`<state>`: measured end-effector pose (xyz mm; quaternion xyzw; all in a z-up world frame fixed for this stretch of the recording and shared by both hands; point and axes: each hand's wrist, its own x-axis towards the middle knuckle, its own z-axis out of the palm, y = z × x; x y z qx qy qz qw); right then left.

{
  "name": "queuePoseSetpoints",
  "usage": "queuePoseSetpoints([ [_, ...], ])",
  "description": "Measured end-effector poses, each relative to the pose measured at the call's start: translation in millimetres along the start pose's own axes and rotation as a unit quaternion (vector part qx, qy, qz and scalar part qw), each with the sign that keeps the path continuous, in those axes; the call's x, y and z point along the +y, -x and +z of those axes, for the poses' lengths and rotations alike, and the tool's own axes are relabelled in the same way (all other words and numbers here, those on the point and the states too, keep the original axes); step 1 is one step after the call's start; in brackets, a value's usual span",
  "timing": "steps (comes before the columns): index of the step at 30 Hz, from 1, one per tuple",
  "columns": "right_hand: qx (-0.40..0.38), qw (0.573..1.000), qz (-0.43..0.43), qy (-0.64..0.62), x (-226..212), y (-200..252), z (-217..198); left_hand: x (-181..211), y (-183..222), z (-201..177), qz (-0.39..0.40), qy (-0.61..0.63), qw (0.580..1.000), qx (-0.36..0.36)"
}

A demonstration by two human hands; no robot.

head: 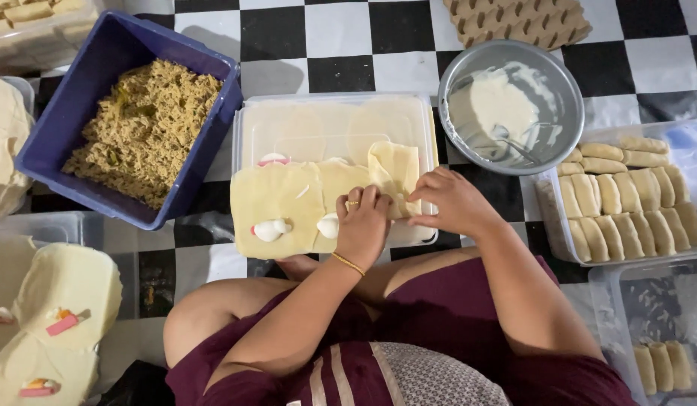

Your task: Applying paste to dough sheets and rolling them into cylindrical shapes for food preparation.

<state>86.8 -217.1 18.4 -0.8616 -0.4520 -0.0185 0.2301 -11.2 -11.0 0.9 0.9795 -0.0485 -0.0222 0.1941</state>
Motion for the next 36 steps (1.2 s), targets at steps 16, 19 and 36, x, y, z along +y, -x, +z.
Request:
queuePoseSetpoints([
  [16, 0.043, 0.998, 0.021, 0.049, 19.7, -12.5, 14.3, -34.4, -50.2, 7.1, -0.003, -0.079, 0.990, 0.119],
  [19, 0.045, 0.998, -0.024, 0.047, 8.2, -17.4, -1.3, -31.7, -42.7, -7.3, 0.024, -0.067, 0.992, 0.102],
  [36, -0.061, 0.994, 0.023, 0.085, 26.6, -45.7, -7.2, -36.6, -79.2, -19.0, 0.094, -0.098, 0.989, 0.054],
])
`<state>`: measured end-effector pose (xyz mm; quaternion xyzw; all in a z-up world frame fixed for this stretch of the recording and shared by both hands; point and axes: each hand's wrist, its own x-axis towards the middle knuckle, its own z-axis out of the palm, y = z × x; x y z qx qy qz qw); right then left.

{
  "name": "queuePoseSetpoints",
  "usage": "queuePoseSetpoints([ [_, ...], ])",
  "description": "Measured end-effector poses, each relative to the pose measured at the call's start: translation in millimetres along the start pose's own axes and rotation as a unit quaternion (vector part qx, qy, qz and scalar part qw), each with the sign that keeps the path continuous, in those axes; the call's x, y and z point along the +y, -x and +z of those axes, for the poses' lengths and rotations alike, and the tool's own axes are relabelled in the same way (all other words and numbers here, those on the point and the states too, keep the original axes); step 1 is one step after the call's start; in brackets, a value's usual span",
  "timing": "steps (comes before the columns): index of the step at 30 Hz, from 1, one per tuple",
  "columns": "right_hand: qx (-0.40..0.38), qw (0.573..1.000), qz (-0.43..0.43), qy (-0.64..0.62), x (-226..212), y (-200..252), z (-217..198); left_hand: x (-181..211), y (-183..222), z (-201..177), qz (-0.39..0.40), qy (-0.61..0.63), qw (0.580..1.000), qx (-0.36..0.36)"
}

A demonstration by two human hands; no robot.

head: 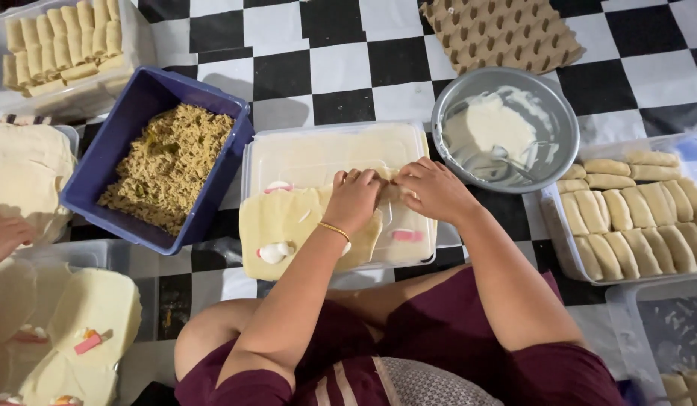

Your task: Applying paste to dough sheets and rolling them into cylindrical shapes for food preparation.

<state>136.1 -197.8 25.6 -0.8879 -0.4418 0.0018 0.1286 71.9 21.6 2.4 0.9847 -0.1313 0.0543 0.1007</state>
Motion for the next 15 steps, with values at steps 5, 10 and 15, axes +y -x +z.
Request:
queuePoseSetpoints([
  [5, -0.038, 0.998, 0.022, 0.034, 2.4, -2.0, 1.3, -8.7, -0.3, 2.3, 0.012, -0.021, 0.998, -0.050],
  [10, -0.022, 0.997, 0.067, 0.008, 14.9, -6.2, 0.4, -24.2, -12.8, 3.9, -0.052, 0.028, 0.996, -0.067],
  [15, 0.106, 0.991, 0.027, 0.077, 40.1, -20.3, 29.5, -25.1, -30.3, 3.0, -0.109, 0.015, 0.993, -0.039],
])
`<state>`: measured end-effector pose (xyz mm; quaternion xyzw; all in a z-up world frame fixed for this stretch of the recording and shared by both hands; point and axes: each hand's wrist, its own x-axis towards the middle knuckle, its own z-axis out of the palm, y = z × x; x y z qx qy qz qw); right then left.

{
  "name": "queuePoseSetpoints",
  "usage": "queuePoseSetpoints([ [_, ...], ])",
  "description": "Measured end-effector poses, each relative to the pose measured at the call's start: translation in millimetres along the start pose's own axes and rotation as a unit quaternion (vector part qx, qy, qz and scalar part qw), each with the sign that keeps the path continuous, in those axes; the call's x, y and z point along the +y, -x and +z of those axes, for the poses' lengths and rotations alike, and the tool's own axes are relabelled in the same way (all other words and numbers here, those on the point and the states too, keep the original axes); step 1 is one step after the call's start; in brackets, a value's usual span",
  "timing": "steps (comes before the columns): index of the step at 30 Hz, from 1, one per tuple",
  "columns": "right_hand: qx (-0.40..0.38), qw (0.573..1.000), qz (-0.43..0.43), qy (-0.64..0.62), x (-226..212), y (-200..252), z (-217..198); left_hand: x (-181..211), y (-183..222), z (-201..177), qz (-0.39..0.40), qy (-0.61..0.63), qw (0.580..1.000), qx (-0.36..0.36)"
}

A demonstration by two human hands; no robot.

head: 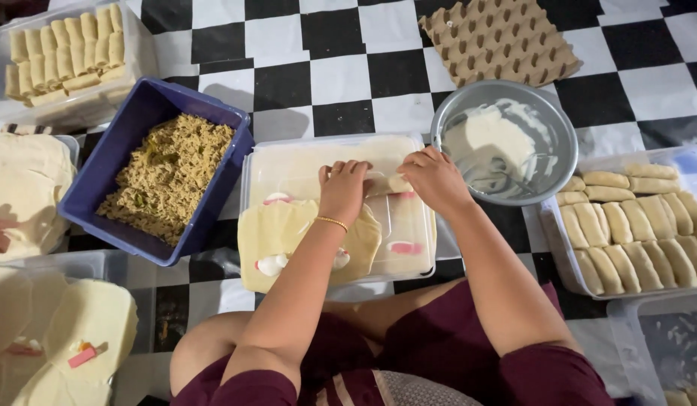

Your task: Applying paste to dough sheets and rolling them into cylindrical shapes for food preparation.

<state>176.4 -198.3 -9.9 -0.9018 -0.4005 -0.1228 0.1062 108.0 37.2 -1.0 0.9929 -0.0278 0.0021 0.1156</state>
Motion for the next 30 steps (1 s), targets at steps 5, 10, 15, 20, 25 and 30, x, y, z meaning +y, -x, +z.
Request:
queuePoseSetpoints([
  [5, 0.010, 1.000, 0.007, 0.012, -11.3, -1.3, -20.7, 1.0, 0.7, 5.9, 0.110, -0.034, 0.993, 0.010],
  [10, -0.021, 0.998, 0.030, -0.046, -5.6, 4.5, -10.8, -2.6, -1.8, 8.1, 0.101, -0.062, 0.993, -0.001],
  [15, 0.156, 0.961, 0.026, -0.226, -16.3, 0.0, -19.6, 8.5, 13.9, -22.9, 0.078, 0.116, 0.982, -0.131],
  [20, 0.198, 0.913, 0.023, -0.355, -59.8, 2.1, -67.6, 48.7, 47.9, -26.9, -0.018, 0.802, 0.572, -0.171],
  [25, 0.247, 0.944, -0.028, -0.216, -89.5, 21.4, -86.7, 51.2, 66.2, -7.9, -0.016, 0.915, 0.381, -0.135],
  [30, 0.254, 0.966, -0.041, 0.000, -114.0, 27.3, -88.0, 54.1, 81.6, -16.5, -0.082, 0.944, 0.302, -0.099],
])
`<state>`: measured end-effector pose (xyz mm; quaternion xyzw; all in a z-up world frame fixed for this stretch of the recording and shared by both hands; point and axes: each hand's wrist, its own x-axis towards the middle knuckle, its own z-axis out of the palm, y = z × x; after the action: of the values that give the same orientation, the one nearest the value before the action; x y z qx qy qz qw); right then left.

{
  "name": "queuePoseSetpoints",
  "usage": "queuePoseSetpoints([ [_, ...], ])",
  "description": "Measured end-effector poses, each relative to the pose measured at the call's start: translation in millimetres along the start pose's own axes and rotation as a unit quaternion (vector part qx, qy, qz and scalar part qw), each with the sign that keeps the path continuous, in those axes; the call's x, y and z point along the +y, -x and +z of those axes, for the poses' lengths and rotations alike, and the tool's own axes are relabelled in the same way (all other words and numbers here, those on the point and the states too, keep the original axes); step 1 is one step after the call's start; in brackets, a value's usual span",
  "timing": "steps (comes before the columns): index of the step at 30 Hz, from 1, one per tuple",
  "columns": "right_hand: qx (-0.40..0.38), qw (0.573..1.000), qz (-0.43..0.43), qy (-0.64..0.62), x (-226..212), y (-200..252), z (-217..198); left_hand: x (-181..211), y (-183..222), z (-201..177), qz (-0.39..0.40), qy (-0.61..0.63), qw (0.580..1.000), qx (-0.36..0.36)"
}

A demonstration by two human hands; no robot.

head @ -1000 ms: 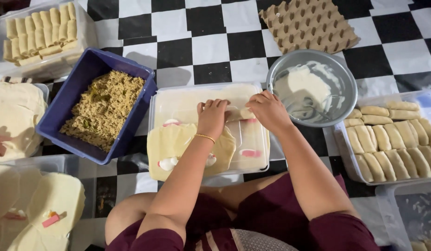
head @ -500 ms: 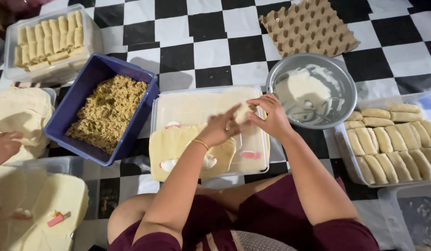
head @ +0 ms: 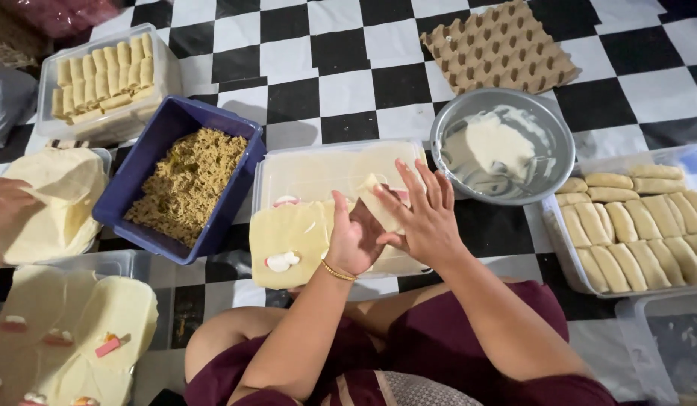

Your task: Applying paste to dough sheets and rolling them into cylindrical shapes for food preparation.

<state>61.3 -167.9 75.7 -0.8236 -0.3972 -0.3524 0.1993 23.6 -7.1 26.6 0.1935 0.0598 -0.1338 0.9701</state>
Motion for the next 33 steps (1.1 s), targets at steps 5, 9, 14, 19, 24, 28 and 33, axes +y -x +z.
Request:
queuePoseSetpoints([
  [5, -0.011, 1.000, 0.013, 0.016, -9.4, -6.5, -7.5, -4.9, 21.5, 35.2, 0.071, -0.109, 0.991, -0.015],
  [9, 0.014, 0.994, 0.075, -0.073, 5.1, -0.4, -8.6, -15.7, 11.9, 21.4, 0.065, -0.122, 0.990, -0.003],
  [14, -0.104, 0.756, 0.408, -0.501, 48.6, 36.3, -4.1, -36.6, 19.6, 95.8, 0.105, -0.421, 0.898, -0.077],
  [19, 0.017, 0.661, 0.472, -0.584, 122.6, 93.1, -49.7, -19.3, 19.4, 109.1, 0.008, -0.564, 0.817, -0.121],
  [24, 0.025, 0.672, 0.604, -0.428, 239.3, 191.5, -100.6, 17.5, 43.1, 94.4, -0.017, -0.664, 0.748, -0.003],
  [28, -0.067, 0.719, 0.680, -0.127, 299.5, 263.3, -109.1, 50.3, 63.2, 74.8, -0.022, -0.712, 0.685, 0.153],
  [33, -0.096, 0.720, 0.677, -0.115, 338.4, 331.0, -82.6, 104.3, 89.1, 9.2, 0.072, -0.664, 0.717, 0.199],
])
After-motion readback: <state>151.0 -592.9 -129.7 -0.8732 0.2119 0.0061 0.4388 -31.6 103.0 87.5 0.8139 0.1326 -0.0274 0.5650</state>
